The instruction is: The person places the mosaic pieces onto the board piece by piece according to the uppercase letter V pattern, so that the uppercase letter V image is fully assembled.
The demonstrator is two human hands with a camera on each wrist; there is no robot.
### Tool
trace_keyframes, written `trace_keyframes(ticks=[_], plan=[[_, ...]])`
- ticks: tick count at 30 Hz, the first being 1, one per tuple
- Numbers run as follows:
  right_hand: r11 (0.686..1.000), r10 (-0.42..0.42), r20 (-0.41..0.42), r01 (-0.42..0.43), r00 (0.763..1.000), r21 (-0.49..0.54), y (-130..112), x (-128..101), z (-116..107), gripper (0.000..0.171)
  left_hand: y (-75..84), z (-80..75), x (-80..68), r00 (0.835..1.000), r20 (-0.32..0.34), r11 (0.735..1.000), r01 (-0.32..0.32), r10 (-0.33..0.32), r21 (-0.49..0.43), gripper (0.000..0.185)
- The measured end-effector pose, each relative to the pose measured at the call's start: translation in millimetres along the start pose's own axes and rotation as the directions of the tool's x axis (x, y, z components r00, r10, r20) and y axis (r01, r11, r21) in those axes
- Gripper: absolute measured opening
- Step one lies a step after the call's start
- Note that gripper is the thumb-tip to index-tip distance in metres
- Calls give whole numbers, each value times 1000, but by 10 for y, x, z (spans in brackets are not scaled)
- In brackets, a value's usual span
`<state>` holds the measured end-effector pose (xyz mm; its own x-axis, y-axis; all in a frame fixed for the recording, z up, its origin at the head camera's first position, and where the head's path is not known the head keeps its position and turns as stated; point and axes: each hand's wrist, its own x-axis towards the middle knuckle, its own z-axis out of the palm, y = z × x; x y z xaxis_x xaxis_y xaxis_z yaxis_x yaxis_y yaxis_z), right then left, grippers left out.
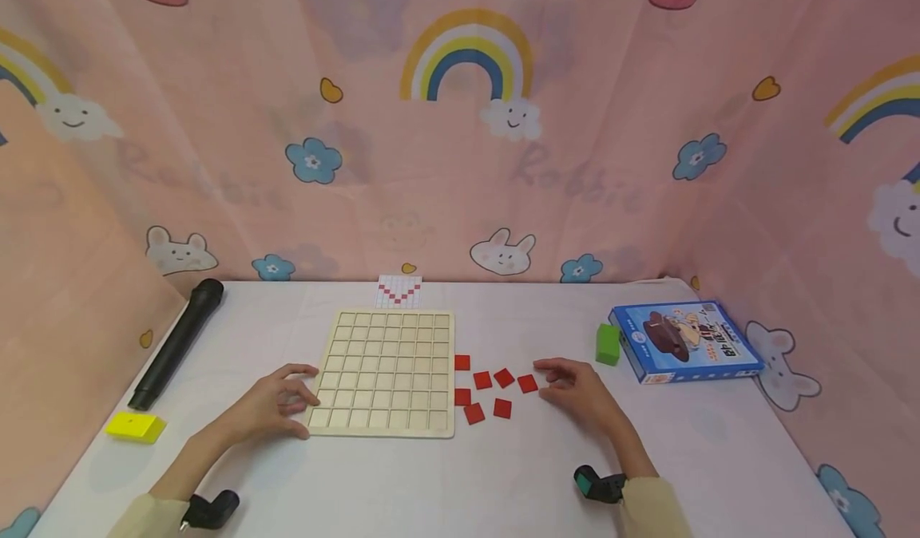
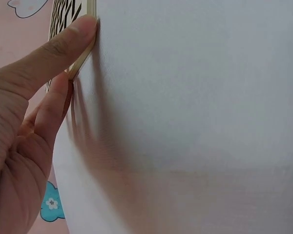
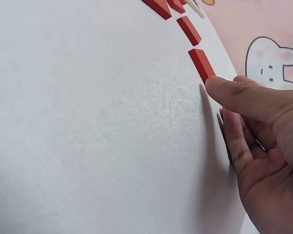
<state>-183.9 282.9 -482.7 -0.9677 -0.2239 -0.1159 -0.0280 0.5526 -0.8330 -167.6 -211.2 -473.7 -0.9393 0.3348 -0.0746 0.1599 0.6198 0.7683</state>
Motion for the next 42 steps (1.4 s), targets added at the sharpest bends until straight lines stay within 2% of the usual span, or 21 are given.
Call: trace_keyframes(ticks=[6,12,21,26,31,32,36,42], plan=[[1000,-7,71,7,997,9,57,87,-62,39,-12,10,-14,1000,1,999,10,-10,-38,36],[1000,14,85,-14,996,-1,51,118,-75,36,-13,-5,-5,1000,8,997,14,-13,-70,34],[999,-25,99,28,995,-24,49,196,-34,35,-20,-33,-5,999,27,995,22,-19,-97,34],[998,-32,62,36,998,-60,70,178,-15,31,-28,-17,20,999,29,997,31,-29,-69,33],[990,-96,-7,95,995,-101,105,130,13,29,-6,-21,24,999,35,997,26,-24,-70,34],[989,-111,-21,108,994,-105,109,114,19,29,-2,-24,22,999,36,997,19,-16,-71,39],[990,-125,-80,119,989,-79,129,44,35,31,5,-20,14,999,34,998,12,-10,-60,40],[998,-68,-133,67,989,-9,147,-22,62,33,-20,-13,-18,1000,24,999,-11,12,-50,33]])
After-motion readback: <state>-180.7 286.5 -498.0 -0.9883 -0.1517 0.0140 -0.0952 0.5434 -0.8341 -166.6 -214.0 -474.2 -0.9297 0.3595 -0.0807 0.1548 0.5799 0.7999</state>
